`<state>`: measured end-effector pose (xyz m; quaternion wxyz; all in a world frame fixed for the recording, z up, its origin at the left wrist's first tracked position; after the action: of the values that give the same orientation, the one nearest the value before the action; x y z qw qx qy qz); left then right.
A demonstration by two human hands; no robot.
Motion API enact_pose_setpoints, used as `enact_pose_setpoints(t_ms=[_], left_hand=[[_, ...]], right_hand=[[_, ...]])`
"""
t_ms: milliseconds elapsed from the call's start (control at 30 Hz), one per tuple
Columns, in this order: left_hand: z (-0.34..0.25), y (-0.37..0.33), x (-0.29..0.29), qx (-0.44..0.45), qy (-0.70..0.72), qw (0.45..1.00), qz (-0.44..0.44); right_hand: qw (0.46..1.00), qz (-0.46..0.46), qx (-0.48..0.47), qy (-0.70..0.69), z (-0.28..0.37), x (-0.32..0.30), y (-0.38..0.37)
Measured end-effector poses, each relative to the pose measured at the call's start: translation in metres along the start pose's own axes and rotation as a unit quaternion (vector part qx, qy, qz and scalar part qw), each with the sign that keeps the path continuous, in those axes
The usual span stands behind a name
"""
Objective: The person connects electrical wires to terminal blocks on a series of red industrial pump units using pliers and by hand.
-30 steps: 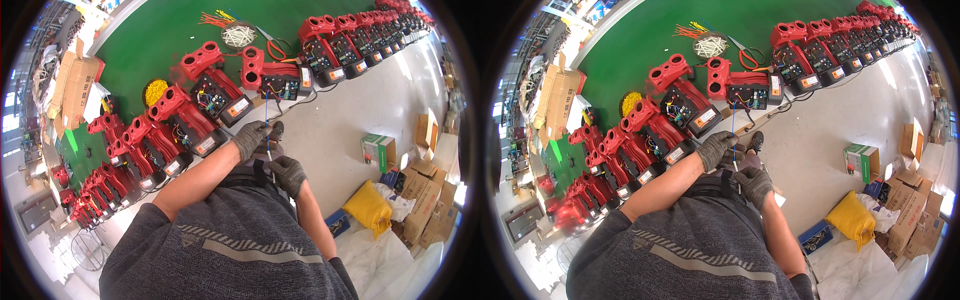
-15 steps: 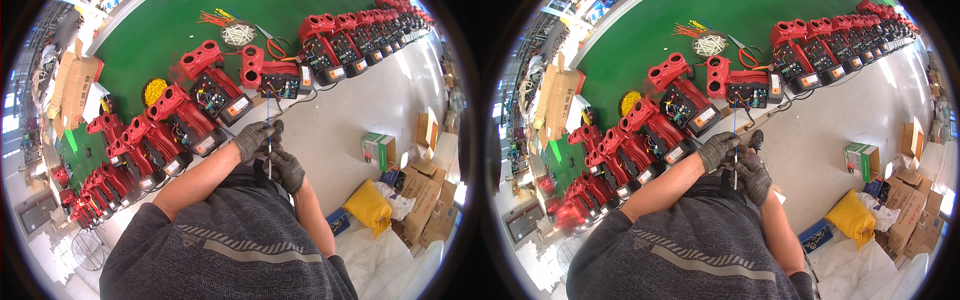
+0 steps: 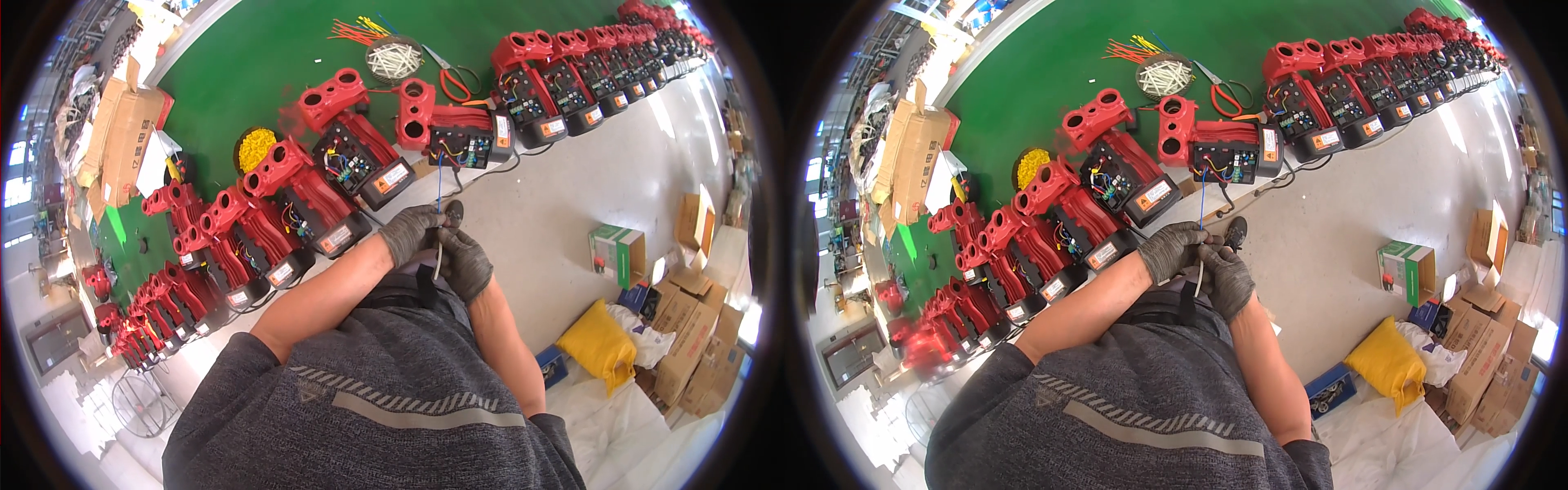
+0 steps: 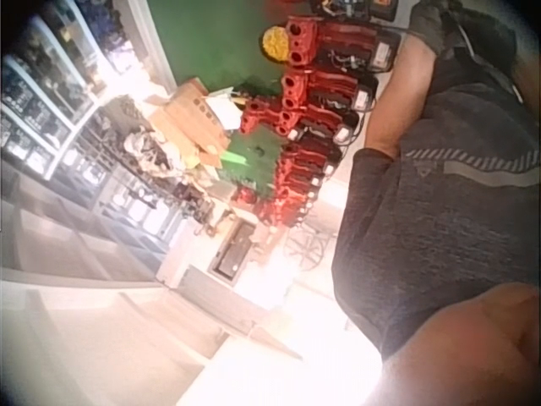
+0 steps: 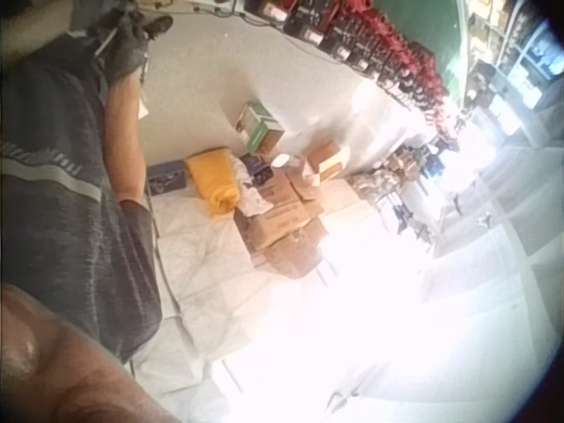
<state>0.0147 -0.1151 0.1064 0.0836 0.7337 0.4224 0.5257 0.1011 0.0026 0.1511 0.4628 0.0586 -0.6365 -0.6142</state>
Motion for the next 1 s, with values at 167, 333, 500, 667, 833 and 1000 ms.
enact_pose_setpoints(t_ms=[167,333,500,667,833,1000], left_hand=[[-0.013,-0.008,0.007,0.008,0.019,1.000,-0.005],[-0.026,-0.013,0.016,0.044,-0.038,0.997,-0.053],[-0.028,-0.012,0.021,0.024,-0.101,0.991,-0.089],[-0.025,-0.014,0.015,0.045,-0.079,0.990,-0.111],[-0.019,-0.031,0.018,0.112,-0.153,0.968,-0.165],[-0.014,-0.041,0.014,0.130,-0.171,0.960,-0.181]], right_hand=[[0.999,-0.038,-0.001,0.007,0.006,0.007,-0.005],[0.995,-0.069,-0.030,0.072,0.011,0.005,-0.007],[0.968,-0.155,-0.104,0.170,0.033,0.009,-0.022],[0.949,-0.175,-0.122,0.233,0.050,0.019,-0.030],[0.930,-0.171,-0.127,0.300,0.044,0.012,-0.037],[0.929,-0.187,-0.158,0.278,0.050,0.018,-0.044]])
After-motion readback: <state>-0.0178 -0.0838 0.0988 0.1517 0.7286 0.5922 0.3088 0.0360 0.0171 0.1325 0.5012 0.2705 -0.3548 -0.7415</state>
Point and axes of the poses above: each hand's wrist, its own y-axis away from the middle knuckle, its own x-axis out of the palm, z = x × y, the point moved 2 cm from there along -y, towards the middle knuckle, and after that the axes turned 13 degrees about x, right-handed, at the moved point
